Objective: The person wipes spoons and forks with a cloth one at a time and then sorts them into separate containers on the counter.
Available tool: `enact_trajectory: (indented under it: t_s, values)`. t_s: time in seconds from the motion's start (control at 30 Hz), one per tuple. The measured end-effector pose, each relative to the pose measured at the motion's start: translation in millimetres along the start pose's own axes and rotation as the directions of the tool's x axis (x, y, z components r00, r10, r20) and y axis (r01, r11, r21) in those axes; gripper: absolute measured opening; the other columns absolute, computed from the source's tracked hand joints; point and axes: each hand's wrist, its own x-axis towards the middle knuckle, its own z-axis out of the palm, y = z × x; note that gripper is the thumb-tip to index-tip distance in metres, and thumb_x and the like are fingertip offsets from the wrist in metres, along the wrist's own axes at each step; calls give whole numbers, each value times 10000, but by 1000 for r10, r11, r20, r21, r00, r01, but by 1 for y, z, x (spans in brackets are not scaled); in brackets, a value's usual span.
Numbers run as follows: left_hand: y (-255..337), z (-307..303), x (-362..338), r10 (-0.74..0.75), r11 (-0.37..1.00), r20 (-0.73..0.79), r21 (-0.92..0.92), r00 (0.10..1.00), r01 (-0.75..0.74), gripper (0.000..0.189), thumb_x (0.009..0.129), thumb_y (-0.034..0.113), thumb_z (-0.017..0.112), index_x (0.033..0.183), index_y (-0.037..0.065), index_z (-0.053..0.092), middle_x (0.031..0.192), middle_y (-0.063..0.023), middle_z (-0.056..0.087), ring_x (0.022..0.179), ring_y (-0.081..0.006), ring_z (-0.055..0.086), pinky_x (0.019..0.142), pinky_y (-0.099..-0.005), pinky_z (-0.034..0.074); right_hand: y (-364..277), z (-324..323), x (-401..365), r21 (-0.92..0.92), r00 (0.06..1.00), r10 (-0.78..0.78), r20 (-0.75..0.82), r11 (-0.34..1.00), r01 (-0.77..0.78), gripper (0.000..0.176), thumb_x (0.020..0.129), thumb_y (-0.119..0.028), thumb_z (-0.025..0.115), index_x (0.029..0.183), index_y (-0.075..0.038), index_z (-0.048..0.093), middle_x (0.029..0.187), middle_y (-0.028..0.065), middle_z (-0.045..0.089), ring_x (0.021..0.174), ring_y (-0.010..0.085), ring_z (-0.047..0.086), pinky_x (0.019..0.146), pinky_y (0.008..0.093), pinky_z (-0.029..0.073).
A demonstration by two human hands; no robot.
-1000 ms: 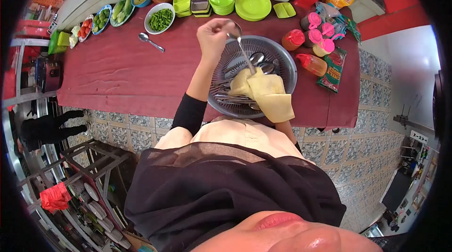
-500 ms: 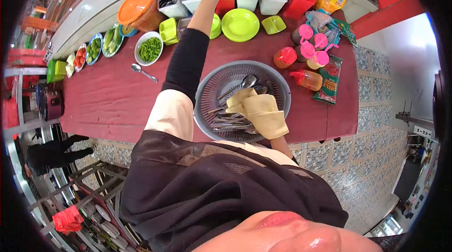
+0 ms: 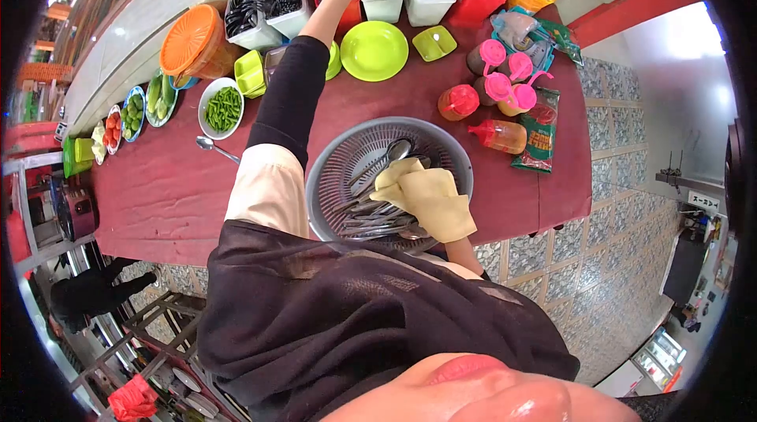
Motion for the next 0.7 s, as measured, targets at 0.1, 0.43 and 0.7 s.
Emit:
enact_trajectory:
  t_s: [0.1, 0.43, 0.7]
  values:
    - [2, -10, 0, -68, 998, 120, 11, 990, 67, 228, 779, 222, 593, 977, 129, 657, 945, -132, 637, 931, -290, 582, 792, -365, 447, 2, 3, -3, -22, 1000, 21, 20, 1000, -21, 33, 711, -127, 563, 738, -110, 555, 675, 95, 547, 657, 287, 553, 551, 408, 405]
    - [83, -124, -207, -101, 847, -180, -532, 978, -10, 75, 752, 13, 587, 824, -5, 576, 793, -138, 615, 695, -305, 586, 643, -322, 451, 66, 58, -57, 2, 953, 184, -241, 982, -189, 135, 755, -171, 522, 871, -105, 507, 813, 96, 524, 765, 272, 536, 634, 392, 407]
    - [73, -102, -401, -199, 980, 444, 110, 874, 167, 192, 688, 7, 544, 879, -5, 522, 903, -163, 541, 869, -334, 551, 708, -415, 470, 97, 85, -92, 267, 872, 321, -371, 936, -231, 216, 795, -214, 487, 977, -100, 465, 922, 94, 501, 846, 257, 519, 704, 378, 407]
